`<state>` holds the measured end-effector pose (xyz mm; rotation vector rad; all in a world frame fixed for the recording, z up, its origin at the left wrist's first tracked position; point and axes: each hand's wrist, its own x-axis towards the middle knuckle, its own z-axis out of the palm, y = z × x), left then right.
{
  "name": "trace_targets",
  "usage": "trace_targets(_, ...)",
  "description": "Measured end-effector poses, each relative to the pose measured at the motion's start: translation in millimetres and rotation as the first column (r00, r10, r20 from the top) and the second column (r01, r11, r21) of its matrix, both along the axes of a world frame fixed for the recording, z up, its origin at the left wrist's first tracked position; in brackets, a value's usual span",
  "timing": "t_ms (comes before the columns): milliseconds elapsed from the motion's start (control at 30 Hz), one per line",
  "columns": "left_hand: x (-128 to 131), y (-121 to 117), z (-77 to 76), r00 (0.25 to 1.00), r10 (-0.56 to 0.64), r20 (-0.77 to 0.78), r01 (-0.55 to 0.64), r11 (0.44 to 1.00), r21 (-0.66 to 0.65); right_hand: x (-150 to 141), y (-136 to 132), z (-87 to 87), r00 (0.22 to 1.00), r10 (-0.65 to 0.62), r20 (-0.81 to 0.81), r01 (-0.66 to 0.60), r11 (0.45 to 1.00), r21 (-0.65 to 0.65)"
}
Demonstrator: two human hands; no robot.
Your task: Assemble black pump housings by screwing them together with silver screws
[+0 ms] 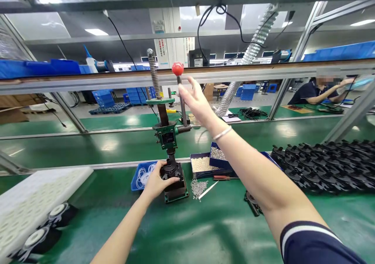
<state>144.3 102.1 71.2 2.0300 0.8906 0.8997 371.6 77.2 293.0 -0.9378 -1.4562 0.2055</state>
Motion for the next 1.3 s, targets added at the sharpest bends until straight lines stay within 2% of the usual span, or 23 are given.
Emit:
trace_targets(67,6,5,-3.0,1.000,-0.007,0.001,0.008,1.000,-0.005,-7,-6,23.2,0.996,0.093,-0.015,-0.091,0.992,0.085)
trace_targets(133,10,8,-4.6,1.000,-0.022,0.006,0.022,1.000,-0.009,-14,-36,25.0,0.984,0.179,-0.022,-0.171,0.965,0.197)
trace_targets(200,12,10,-4.7,0.999,-0.035,0.010,0.035,0.999,-0.020,-21,-77,6.2,0.957,0.291,0.011,-0.285,0.929,0.238)
trace_targets(267,13,13,-4.8,0.999,-0.049,0.012,0.049,0.998,-0.035,-26,-116,-25.7,0.930,0.334,0.154,-0.357,0.920,0.159)
trace_targets(300,13,14,-5.2,0.998,-0.055,0.014,0.056,0.998,-0.042,-29,-130,-42.9,0.928,0.296,0.225,-0.322,0.942,0.091)
trace_targets(333,13,16,-5.9,0.998,-0.063,0.018,0.064,0.997,-0.048,-32,-141,-59.0,0.923,0.263,0.282,-0.296,0.952,0.081)
trace_targets(400,13,18,-7.7,0.996,-0.089,0.030,0.091,0.994,-0.060,-40,-153,-83.5,0.926,0.183,0.332,-0.236,0.963,0.127)
trace_targets(467,13,20,-9.1,0.992,-0.123,0.040,0.126,0.990,-0.070,-49,-155,-95.0,0.927,0.123,0.355,-0.193,0.966,0.170)
trace_targets(533,13,22,-9.1,0.987,-0.152,0.044,0.155,0.985,-0.077,-54,-153,-94.4,0.918,0.101,0.383,-0.175,0.971,0.163)
trace_targets(733,13,24,-4.5,0.985,-0.169,0.040,0.172,0.982,-0.082,-52,-153,-60.6,0.921,0.149,0.361,-0.199,0.974,0.105)
trace_targets(800,13,24,-4.5,0.986,-0.161,0.035,0.163,0.983,-0.080,-51,-153,-57.4,0.933,0.140,0.333,-0.179,0.980,0.089)
trace_targets(867,13,24,-6.1,0.987,-0.156,0.033,0.158,0.984,-0.085,-53,-152,-66.8,0.935,0.122,0.332,-0.172,0.977,0.124)
trace_targets(1000,15,25,-10.9,0.986,-0.164,0.041,0.167,0.981,-0.101,-57,-150,-101.4,0.942,0.077,0.326,-0.166,0.952,0.255)
trace_targets(1067,15,26,-11.4,0.985,-0.165,0.046,0.168,0.981,-0.098,-56,-148,-105.8,0.944,0.080,0.321,-0.174,0.945,0.276)
trace_targets(1167,15,27,-9.1,0.987,-0.157,0.045,0.160,0.983,-0.088,-52,-147,-89.4,0.920,0.143,0.366,-0.240,0.942,0.236)
trace_targets(1233,14,27,-7.3,0.988,-0.152,0.038,0.155,0.985,-0.080,-51,-146,-77.8,0.923,0.160,0.349,-0.241,0.949,0.202)
trace_targets(1300,14,26,-6.8,0.988,-0.153,0.031,0.155,0.985,-0.080,-52,-145,-78.3,0.936,0.134,0.326,-0.214,0.951,0.223)
